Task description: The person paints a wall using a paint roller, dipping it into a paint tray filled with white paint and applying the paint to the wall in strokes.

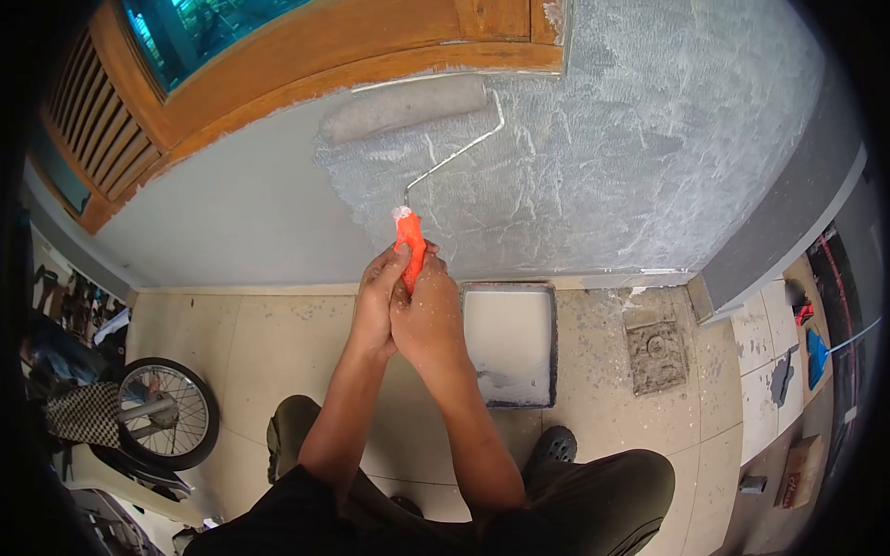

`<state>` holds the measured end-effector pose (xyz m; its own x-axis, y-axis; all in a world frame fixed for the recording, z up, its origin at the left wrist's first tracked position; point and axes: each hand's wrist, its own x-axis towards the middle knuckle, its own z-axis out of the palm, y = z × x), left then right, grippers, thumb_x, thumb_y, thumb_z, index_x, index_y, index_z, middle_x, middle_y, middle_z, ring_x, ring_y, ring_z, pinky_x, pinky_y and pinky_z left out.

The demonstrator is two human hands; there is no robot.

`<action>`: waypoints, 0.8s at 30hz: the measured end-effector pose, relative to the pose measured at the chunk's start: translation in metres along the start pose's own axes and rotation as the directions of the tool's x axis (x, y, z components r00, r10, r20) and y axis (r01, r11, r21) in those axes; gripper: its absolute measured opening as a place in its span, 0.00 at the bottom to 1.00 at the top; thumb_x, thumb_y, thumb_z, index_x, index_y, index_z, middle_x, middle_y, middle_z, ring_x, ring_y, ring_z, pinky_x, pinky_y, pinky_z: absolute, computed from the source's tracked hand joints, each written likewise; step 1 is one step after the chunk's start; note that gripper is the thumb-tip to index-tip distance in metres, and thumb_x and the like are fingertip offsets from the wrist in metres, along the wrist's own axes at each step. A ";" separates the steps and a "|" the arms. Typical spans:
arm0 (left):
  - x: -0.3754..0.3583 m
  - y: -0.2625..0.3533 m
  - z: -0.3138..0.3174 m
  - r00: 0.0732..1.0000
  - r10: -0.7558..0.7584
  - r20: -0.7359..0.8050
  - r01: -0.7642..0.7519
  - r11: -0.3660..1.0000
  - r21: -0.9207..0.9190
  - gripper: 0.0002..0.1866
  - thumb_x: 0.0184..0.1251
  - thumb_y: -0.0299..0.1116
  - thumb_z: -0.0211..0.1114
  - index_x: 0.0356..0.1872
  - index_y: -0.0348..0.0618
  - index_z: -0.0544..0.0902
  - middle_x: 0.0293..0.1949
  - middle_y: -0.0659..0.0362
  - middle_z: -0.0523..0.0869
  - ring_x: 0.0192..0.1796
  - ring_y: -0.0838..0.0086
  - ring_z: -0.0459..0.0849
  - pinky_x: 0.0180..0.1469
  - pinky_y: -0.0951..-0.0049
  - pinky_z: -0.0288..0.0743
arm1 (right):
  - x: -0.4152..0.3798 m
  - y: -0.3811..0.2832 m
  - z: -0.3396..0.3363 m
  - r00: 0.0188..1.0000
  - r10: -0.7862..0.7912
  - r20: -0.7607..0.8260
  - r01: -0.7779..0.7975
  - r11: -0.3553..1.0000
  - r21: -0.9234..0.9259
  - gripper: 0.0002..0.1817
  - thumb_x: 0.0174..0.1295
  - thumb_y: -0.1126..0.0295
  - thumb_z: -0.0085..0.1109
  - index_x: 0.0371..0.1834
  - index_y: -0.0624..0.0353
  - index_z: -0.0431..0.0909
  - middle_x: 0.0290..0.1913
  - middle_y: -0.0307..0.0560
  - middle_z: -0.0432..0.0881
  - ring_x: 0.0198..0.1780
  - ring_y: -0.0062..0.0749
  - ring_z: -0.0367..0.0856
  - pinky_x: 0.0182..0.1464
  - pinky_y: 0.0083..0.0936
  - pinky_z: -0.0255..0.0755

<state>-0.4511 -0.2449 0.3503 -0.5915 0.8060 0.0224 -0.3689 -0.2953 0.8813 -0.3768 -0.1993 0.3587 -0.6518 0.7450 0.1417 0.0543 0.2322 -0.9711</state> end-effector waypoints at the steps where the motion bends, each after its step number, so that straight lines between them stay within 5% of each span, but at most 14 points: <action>1: 0.001 0.001 0.005 1.000 0.007 -0.001 -0.007 1.000 -0.004 0.21 0.78 0.46 0.57 0.52 0.34 0.79 0.39 0.55 0.85 0.39 0.74 0.85 0.42 0.72 0.80 | 0.002 -0.005 -0.006 1.000 -0.023 -0.011 0.023 1.000 0.012 0.18 0.65 0.76 0.56 0.55 0.77 0.72 0.48 0.75 0.80 0.51 0.68 0.82 0.50 0.49 0.76; 2: 0.003 0.001 0.011 1.000 0.015 0.005 -0.015 1.000 -0.018 0.21 0.78 0.46 0.57 0.52 0.34 0.79 0.39 0.55 0.85 0.39 0.74 0.84 0.43 0.72 0.80 | 0.003 -0.007 -0.010 0.999 -0.046 -0.024 0.047 0.999 0.023 0.18 0.65 0.76 0.56 0.55 0.78 0.72 0.47 0.75 0.81 0.51 0.68 0.82 0.50 0.49 0.76; 3: 0.003 0.000 0.015 1.000 0.020 0.012 -0.020 0.999 -0.032 0.21 0.79 0.46 0.56 0.52 0.34 0.79 0.39 0.55 0.85 0.39 0.74 0.84 0.43 0.72 0.80 | 0.002 -0.002 -0.009 0.993 -0.066 -0.094 0.068 0.998 0.009 0.12 0.66 0.75 0.53 0.49 0.72 0.75 0.39 0.62 0.83 0.41 0.48 0.84 0.45 0.37 0.75; 10: 0.001 -0.029 0.027 0.996 -0.093 0.009 0.093 0.995 -0.041 0.19 0.79 0.44 0.57 0.51 0.34 0.80 0.38 0.58 0.84 0.38 0.76 0.83 0.42 0.73 0.79 | -0.008 0.023 -0.030 0.990 0.032 -0.138 -0.032 0.999 -0.002 0.12 0.68 0.74 0.51 0.48 0.72 0.76 0.37 0.61 0.83 0.41 0.45 0.83 0.46 0.36 0.74; 12: 0.006 -0.025 0.032 0.996 -0.083 0.028 0.084 0.996 -0.032 0.19 0.79 0.44 0.57 0.51 0.35 0.80 0.38 0.58 0.84 0.38 0.76 0.83 0.42 0.73 0.79 | -0.004 0.020 -0.033 0.986 -0.100 -0.130 0.094 0.995 -0.045 0.11 0.69 0.74 0.51 0.48 0.72 0.75 0.33 0.56 0.83 0.35 0.38 0.83 0.38 0.32 0.75; 13: 0.007 -0.022 0.034 0.997 -0.069 0.036 0.070 0.997 -0.026 0.20 0.79 0.44 0.56 0.51 0.35 0.80 0.38 0.58 0.84 0.38 0.76 0.83 0.42 0.73 0.78 | -0.002 0.017 -0.035 0.988 -0.090 -0.129 0.085 0.995 -0.044 0.11 0.69 0.74 0.51 0.48 0.72 0.75 0.33 0.56 0.83 0.35 0.38 0.83 0.38 0.32 0.75; 15: 0.015 -0.016 0.041 0.997 -0.028 0.067 0.030 0.999 -0.020 0.19 0.79 0.44 0.56 0.51 0.35 0.80 0.38 0.58 0.84 0.38 0.76 0.83 0.42 0.73 0.78 | 0.005 0.006 -0.044 0.996 -0.015 -0.092 0.021 0.998 0.063 0.14 0.65 0.76 0.54 0.50 0.74 0.76 0.41 0.69 0.84 0.47 0.62 0.85 0.48 0.42 0.76; 16: 0.017 -0.015 0.044 0.995 0.019 0.101 -0.018 1.000 -0.015 0.19 0.79 0.44 0.56 0.50 0.35 0.81 0.38 0.58 0.84 0.38 0.76 0.83 0.42 0.73 0.79 | 0.006 0.006 -0.046 0.996 -0.017 -0.084 0.022 0.998 0.060 0.14 0.65 0.76 0.54 0.50 0.74 0.76 0.41 0.69 0.84 0.47 0.62 0.85 0.48 0.42 0.76; 18: 0.013 -0.018 0.048 0.997 0.002 0.076 -0.001 1.000 -0.013 0.19 0.79 0.44 0.56 0.50 0.35 0.81 0.38 0.58 0.84 0.38 0.76 0.83 0.42 0.73 0.79 | 0.009 0.006 -0.049 0.995 -0.054 -0.087 0.068 0.985 0.156 0.09 0.69 0.73 0.53 0.47 0.70 0.75 0.27 0.44 0.80 0.22 0.21 0.76 0.21 0.25 0.67; 24: 0.005 -0.034 0.051 0.989 -0.144 0.028 0.145 0.987 -0.075 0.19 0.80 0.43 0.55 0.51 0.35 0.80 0.39 0.58 0.83 0.38 0.78 0.82 0.43 0.73 0.78 | -0.002 0.033 -0.051 0.968 -0.179 -0.176 0.170 0.983 -0.064 0.10 0.69 0.74 0.52 0.47 0.71 0.76 0.28 0.44 0.81 0.21 0.21 0.75 0.23 0.23 0.67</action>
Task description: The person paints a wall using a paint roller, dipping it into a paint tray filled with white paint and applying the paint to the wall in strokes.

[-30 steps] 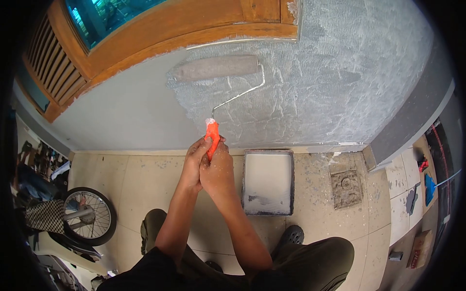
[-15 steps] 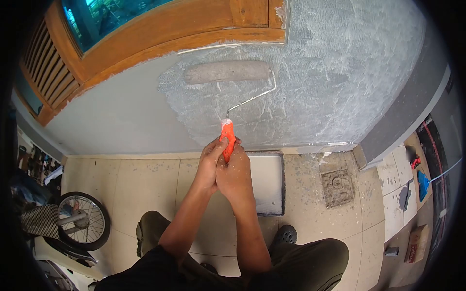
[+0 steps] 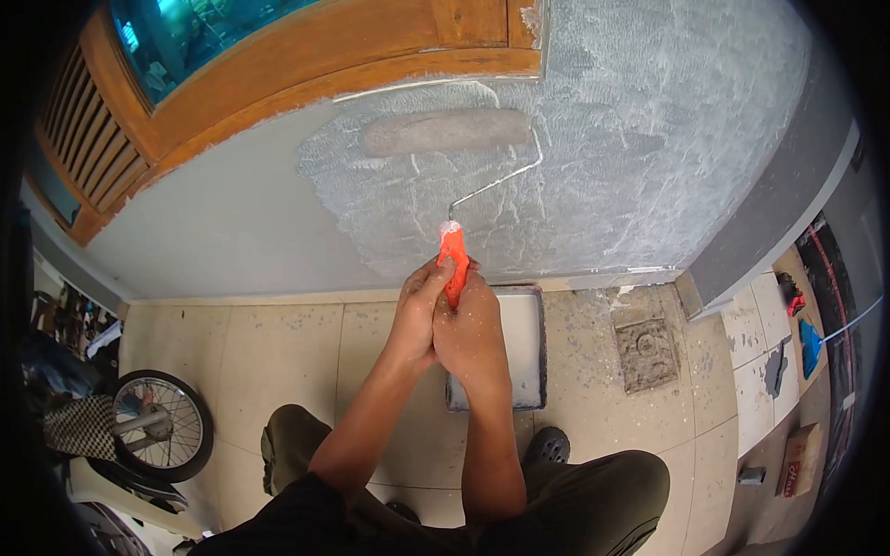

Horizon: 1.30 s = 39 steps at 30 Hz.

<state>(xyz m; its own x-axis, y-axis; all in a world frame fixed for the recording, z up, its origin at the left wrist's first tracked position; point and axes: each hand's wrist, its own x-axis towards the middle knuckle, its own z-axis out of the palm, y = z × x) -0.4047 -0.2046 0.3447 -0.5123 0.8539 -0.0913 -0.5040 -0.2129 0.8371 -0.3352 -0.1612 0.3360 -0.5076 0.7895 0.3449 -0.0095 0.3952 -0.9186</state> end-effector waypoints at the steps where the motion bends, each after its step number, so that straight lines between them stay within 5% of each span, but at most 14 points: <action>1: 0.004 0.000 0.004 0.999 0.042 0.021 -0.042 0.999 0.017 0.19 0.80 0.43 0.55 0.51 0.35 0.80 0.39 0.58 0.83 0.39 0.77 0.82 0.43 0.73 0.78 | 0.003 -0.009 -0.008 0.996 0.081 0.041 -0.083 0.995 0.062 0.10 0.69 0.74 0.52 0.47 0.71 0.76 0.28 0.43 0.81 0.21 0.21 0.75 0.23 0.23 0.67; 9: 0.006 -0.017 0.026 0.994 0.102 0.047 -0.102 0.995 -0.017 0.19 0.81 0.44 0.55 0.50 0.36 0.80 0.39 0.60 0.83 0.39 0.78 0.81 0.44 0.75 0.77 | 0.009 -0.016 -0.039 0.966 0.212 0.149 -0.232 0.964 0.131 0.09 0.70 0.74 0.52 0.46 0.70 0.76 0.25 0.42 0.79 0.18 0.18 0.72 0.18 0.22 0.63; 11: 0.005 -0.017 0.026 0.999 0.033 0.022 -0.032 0.998 -0.057 0.19 0.80 0.45 0.55 0.49 0.36 0.81 0.39 0.60 0.83 0.39 0.78 0.81 0.44 0.75 0.77 | 0.007 -0.021 -0.040 0.958 0.265 0.111 -0.264 0.964 -0.025 0.12 0.66 0.75 0.52 0.45 0.75 0.77 0.36 0.66 0.84 0.40 0.52 0.85 0.44 0.39 0.75; 17: 0.014 -0.010 0.022 0.992 0.105 0.077 -0.106 0.994 0.011 0.19 0.80 0.45 0.56 0.48 0.36 0.81 0.39 0.60 0.83 0.40 0.78 0.82 0.44 0.75 0.77 | 0.012 -0.019 -0.036 0.962 0.248 0.118 -0.261 0.958 0.116 0.14 0.66 0.74 0.53 0.47 0.77 0.76 0.38 0.68 0.84 0.43 0.57 0.86 0.46 0.39 0.75; 21: 0.008 -0.017 0.024 0.996 0.057 0.072 -0.058 0.998 0.012 0.19 0.80 0.45 0.56 0.49 0.36 0.80 0.39 0.59 0.83 0.40 0.78 0.82 0.44 0.74 0.77 | 0.004 -0.016 -0.041 0.965 0.246 0.088 -0.254 0.961 0.110 0.14 0.67 0.74 0.53 0.48 0.77 0.76 0.38 0.68 0.84 0.43 0.56 0.86 0.48 0.40 0.75; 24: 0.011 -0.026 0.033 0.996 -0.001 0.084 0.002 1.000 -0.006 0.19 0.80 0.45 0.56 0.49 0.35 0.80 0.40 0.58 0.83 0.41 0.77 0.82 0.45 0.74 0.77 | 0.004 -0.018 -0.056 0.956 0.275 0.099 -0.280 0.959 0.038 0.14 0.68 0.73 0.53 0.47 0.76 0.76 0.35 0.63 0.84 0.36 0.45 0.85 0.41 0.36 0.76; 27: 0.013 -0.023 0.037 0.996 0.037 0.086 -0.037 0.999 -0.006 0.19 0.80 0.44 0.56 0.49 0.35 0.80 0.41 0.57 0.83 0.41 0.76 0.82 0.45 0.73 0.77 | 0.007 -0.032 -0.061 0.906 0.390 0.165 -0.405 0.912 0.069 0.12 0.69 0.73 0.52 0.46 0.75 0.76 0.29 0.54 0.82 0.28 0.31 0.81 0.32 0.30 0.73; 30: 0.019 -0.017 0.037 0.989 0.076 0.126 -0.080 0.997 0.024 0.18 0.80 0.43 0.56 0.49 0.35 0.80 0.41 0.57 0.83 0.42 0.76 0.82 0.46 0.72 0.78 | 0.009 -0.025 -0.056 0.952 0.280 0.120 -0.296 0.945 0.138 0.11 0.70 0.74 0.51 0.43 0.74 0.76 0.25 0.46 0.79 0.22 0.22 0.75 0.25 0.27 0.68; 32: 0.020 -0.021 0.040 0.986 0.018 0.167 -0.023 0.999 0.032 0.17 0.80 0.42 0.56 0.49 0.35 0.80 0.41 0.58 0.83 0.41 0.76 0.82 0.45 0.72 0.77 | 0.006 -0.018 -0.055 0.968 0.249 0.041 -0.252 0.948 0.194 0.10 0.72 0.73 0.51 0.47 0.71 0.73 0.21 0.39 0.73 0.12 0.17 0.65 0.12 0.21 0.56; 35: 0.023 -0.030 0.043 0.986 -0.012 0.167 0.003 0.999 0.055 0.16 0.80 0.41 0.56 0.49 0.35 0.80 0.40 0.58 0.83 0.41 0.77 0.81 0.45 0.73 0.77 | 0.005 -0.027 -0.066 0.923 0.379 0.063 -0.383 0.898 0.216 0.09 0.72 0.73 0.51 0.47 0.71 0.74 0.21 0.39 0.74 0.13 0.17 0.66 0.12 0.21 0.56; 39: 0.036 -0.032 0.056 0.981 0.014 0.191 -0.034 0.994 0.102 0.17 0.80 0.42 0.57 0.48 0.35 0.80 0.39 0.59 0.83 0.41 0.78 0.81 0.45 0.74 0.76 | 0.017 -0.022 -0.083 0.934 0.344 0.096 -0.357 0.909 0.214 0.10 0.69 0.76 0.50 0.48 0.73 0.74 0.20 0.41 0.75 0.12 0.21 0.68 0.12 0.24 0.59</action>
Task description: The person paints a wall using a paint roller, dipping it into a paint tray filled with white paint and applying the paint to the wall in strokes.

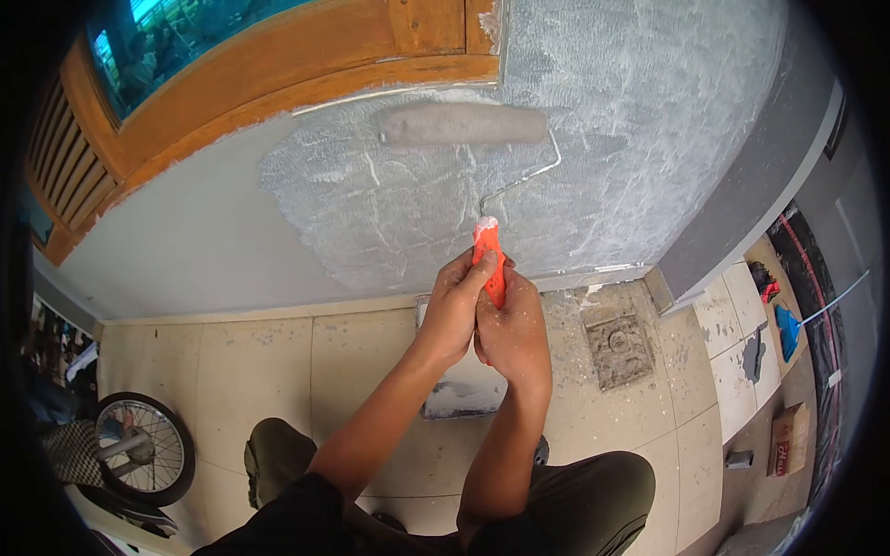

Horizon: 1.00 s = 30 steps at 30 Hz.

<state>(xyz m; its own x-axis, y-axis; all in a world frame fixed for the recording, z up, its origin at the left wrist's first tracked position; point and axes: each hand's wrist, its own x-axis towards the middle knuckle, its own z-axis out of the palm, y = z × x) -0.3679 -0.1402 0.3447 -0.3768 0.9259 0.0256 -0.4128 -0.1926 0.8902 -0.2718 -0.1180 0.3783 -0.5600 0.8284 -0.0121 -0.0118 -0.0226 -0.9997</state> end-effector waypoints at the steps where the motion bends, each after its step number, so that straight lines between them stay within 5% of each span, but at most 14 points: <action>1: 0.004 0.003 0.002 0.999 0.053 0.002 -0.053 0.999 0.004 0.18 0.80 0.43 0.57 0.48 0.35 0.81 0.39 0.59 0.83 0.41 0.79 0.80 0.45 0.74 0.76 | 0.004 -0.002 0.000 0.999 -0.038 0.002 0.039 0.999 -0.002 0.10 0.69 0.77 0.49 0.48 0.73 0.74 0.20 0.41 0.75 0.12 0.21 0.68 0.13 0.24 0.59; 5: 0.003 0.013 0.005 0.994 0.107 0.008 -0.107 0.994 -0.016 0.18 0.79 0.44 0.58 0.47 0.35 0.81 0.39 0.60 0.82 0.41 0.80 0.79 0.44 0.74 0.75 | 0.009 -0.001 0.007 0.992 -0.126 -0.026 0.126 0.992 0.004 0.10 0.68 0.77 0.49 0.47 0.73 0.74 0.22 0.42 0.76 0.12 0.21 0.68 0.13 0.24 0.60; 13: -0.005 -0.012 0.012 1.000 0.009 -0.018 -0.011 0.995 -0.100 0.18 0.80 0.43 0.58 0.48 0.35 0.81 0.41 0.60 0.83 0.42 0.79 0.80 0.47 0.75 0.75 | -0.003 -0.001 -0.016 0.998 0.048 0.031 -0.046 0.998 -0.046 0.10 0.68 0.75 0.51 0.48 0.70 0.74 0.21 0.38 0.74 0.13 0.18 0.67 0.13 0.20 0.57; 19: 0.009 -0.012 0.015 0.993 0.113 -0.044 -0.117 0.987 -0.112 0.18 0.80 0.45 0.58 0.48 0.36 0.81 0.42 0.60 0.83 0.44 0.79 0.80 0.49 0.75 0.74 | 0.014 0.006 -0.017 0.985 -0.163 0.048 0.167 0.981 -0.103 0.12 0.68 0.75 0.52 0.49 0.73 0.73 0.21 0.42 0.76 0.13 0.20 0.69 0.14 0.24 0.61; 24: -0.008 -0.019 0.000 0.997 -0.017 -0.069 0.007 0.990 -0.144 0.19 0.80 0.45 0.58 0.50 0.37 0.80 0.42 0.59 0.83 0.44 0.77 0.82 0.48 0.74 0.76 | -0.001 0.007 -0.007 0.997 0.015 0.077 -0.008 0.995 -0.099 0.12 0.68 0.75 0.52 0.50 0.73 0.72 0.21 0.44 0.76 0.13 0.24 0.70 0.15 0.26 0.63; 30: -0.021 -0.034 -0.021 0.992 -0.084 -0.097 0.066 0.982 -0.178 0.18 0.79 0.45 0.59 0.51 0.37 0.80 0.43 0.59 0.84 0.44 0.77 0.83 0.48 0.73 0.78 | 0.002 0.047 0.002 0.997 -0.016 0.081 0.029 0.988 -0.154 0.10 0.69 0.73 0.52 0.46 0.71 0.74 0.23 0.46 0.78 0.14 0.25 0.73 0.16 0.27 0.65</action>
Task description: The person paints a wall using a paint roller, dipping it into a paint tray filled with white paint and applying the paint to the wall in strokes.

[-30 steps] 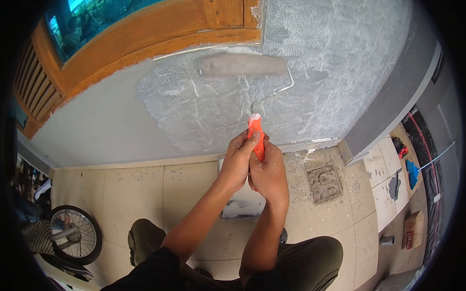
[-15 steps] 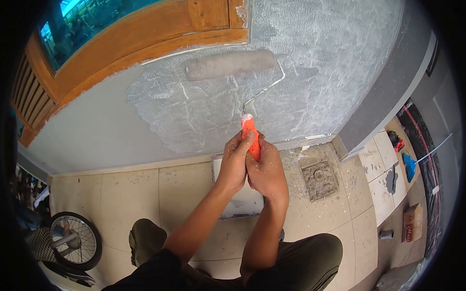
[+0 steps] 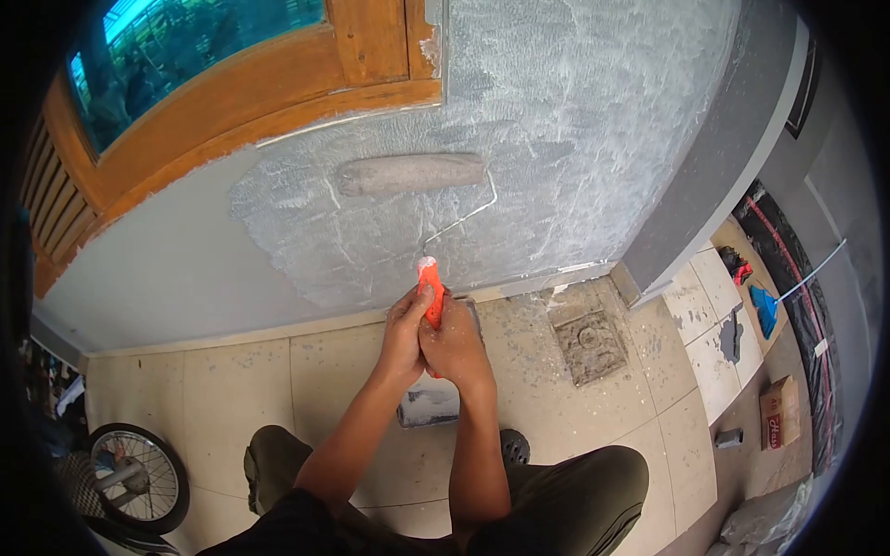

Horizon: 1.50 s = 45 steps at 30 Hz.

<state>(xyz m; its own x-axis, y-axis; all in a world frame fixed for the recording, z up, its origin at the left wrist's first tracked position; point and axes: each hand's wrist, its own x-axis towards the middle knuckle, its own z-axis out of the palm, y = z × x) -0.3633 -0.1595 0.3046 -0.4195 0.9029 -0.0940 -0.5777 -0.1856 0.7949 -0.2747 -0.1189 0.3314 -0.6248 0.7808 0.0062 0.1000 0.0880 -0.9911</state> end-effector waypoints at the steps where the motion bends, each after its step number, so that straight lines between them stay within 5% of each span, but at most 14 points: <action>1: -0.001 0.000 -0.002 1.000 0.007 -0.012 -0.007 1.000 0.001 0.18 0.78 0.44 0.60 0.51 0.37 0.80 0.43 0.59 0.84 0.45 0.77 0.83 0.48 0.73 0.78 | 0.001 0.008 0.004 0.998 -0.065 -0.014 0.065 0.998 0.016 0.10 0.70 0.71 0.53 0.43 0.69 0.74 0.22 0.43 0.77 0.14 0.23 0.70 0.15 0.25 0.63; 3: -0.007 -0.002 -0.009 0.999 -0.005 -0.036 0.004 1.000 -0.031 0.18 0.78 0.43 0.60 0.52 0.37 0.80 0.44 0.59 0.84 0.45 0.77 0.83 0.48 0.73 0.79 | 0.001 0.018 0.013 0.983 -0.169 -0.067 0.166 0.985 -0.052 0.11 0.70 0.70 0.54 0.43 0.71 0.74 0.24 0.48 0.80 0.17 0.28 0.75 0.20 0.28 0.68; 5: -0.016 0.002 -0.020 0.992 -0.009 -0.129 0.002 0.998 -0.055 0.19 0.79 0.43 0.59 0.55 0.37 0.79 0.44 0.59 0.83 0.46 0.77 0.82 0.49 0.74 0.77 | -0.002 0.019 0.027 0.997 -0.077 -0.024 0.074 0.991 -0.109 0.17 0.65 0.72 0.53 0.51 0.75 0.75 0.36 0.70 0.83 0.42 0.62 0.85 0.45 0.43 0.77; 6: -0.019 0.001 -0.029 0.987 -0.005 -0.159 -0.005 0.998 -0.065 0.19 0.78 0.44 0.60 0.54 0.36 0.80 0.45 0.59 0.83 0.46 0.76 0.82 0.49 0.72 0.77 | -0.003 0.023 0.037 0.998 -0.066 -0.018 0.063 0.990 -0.126 0.18 0.65 0.71 0.53 0.51 0.75 0.75 0.38 0.73 0.83 0.45 0.68 0.84 0.47 0.45 0.76; 14: -0.034 0.024 -0.070 0.985 0.037 -0.170 -0.025 0.997 0.073 0.21 0.77 0.46 0.61 0.52 0.35 0.80 0.45 0.58 0.84 0.46 0.76 0.83 0.49 0.73 0.78 | -0.005 0.028 0.088 0.998 -0.066 -0.020 0.066 0.998 -0.016 0.16 0.66 0.70 0.55 0.51 0.73 0.76 0.40 0.73 0.83 0.47 0.68 0.83 0.49 0.47 0.77; 23: -0.056 0.067 -0.093 0.977 0.112 -0.179 -0.105 0.993 0.050 0.22 0.78 0.49 0.60 0.50 0.36 0.81 0.39 0.59 0.83 0.39 0.78 0.82 0.42 0.75 0.78 | -0.010 -0.006 0.134 0.996 -0.091 0.016 0.092 0.986 -0.136 0.13 0.65 0.73 0.55 0.48 0.71 0.77 0.41 0.71 0.83 0.48 0.68 0.82 0.49 0.52 0.75; 26: -0.063 0.080 -0.104 0.973 0.143 -0.183 -0.135 0.989 0.057 0.23 0.77 0.50 0.59 0.49 0.35 0.81 0.36 0.60 0.83 0.35 0.78 0.82 0.38 0.76 0.77 | -0.009 -0.004 0.152 0.976 -0.211 0.045 0.216 0.956 -0.199 0.15 0.68 0.70 0.52 0.49 0.71 0.75 0.36 0.65 0.84 0.41 0.58 0.86 0.43 0.41 0.77; 28: -0.068 0.089 -0.112 0.971 0.131 -0.201 -0.130 0.991 0.021 0.23 0.77 0.51 0.60 0.48 0.35 0.82 0.35 0.60 0.83 0.34 0.79 0.81 0.36 0.76 0.76 | -0.009 -0.011 0.165 0.988 -0.143 0.063 0.152 0.971 -0.184 0.13 0.64 0.75 0.54 0.48 0.71 0.77 0.41 0.71 0.83 0.47 0.68 0.83 0.48 0.51 0.75; 45: -0.094 0.140 -0.160 0.969 0.143 -0.203 -0.155 0.987 -0.047 0.24 0.76 0.50 0.62 0.50 0.34 0.82 0.38 0.58 0.84 0.39 0.77 0.83 0.42 0.73 0.77 | -0.016 -0.035 0.238 0.979 -0.191 0.069 0.203 0.948 -0.245 0.15 0.65 0.74 0.56 0.52 0.70 0.76 0.43 0.69 0.84 0.48 0.65 0.84 0.49 0.49 0.75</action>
<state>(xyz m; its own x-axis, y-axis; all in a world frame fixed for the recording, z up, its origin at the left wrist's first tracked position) -0.5166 -0.3327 0.3291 -0.6311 0.7693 -0.0992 -0.5376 -0.3417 0.7709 -0.4522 -0.2817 0.3341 -0.6845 0.7048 0.1866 0.1578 0.3931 -0.9059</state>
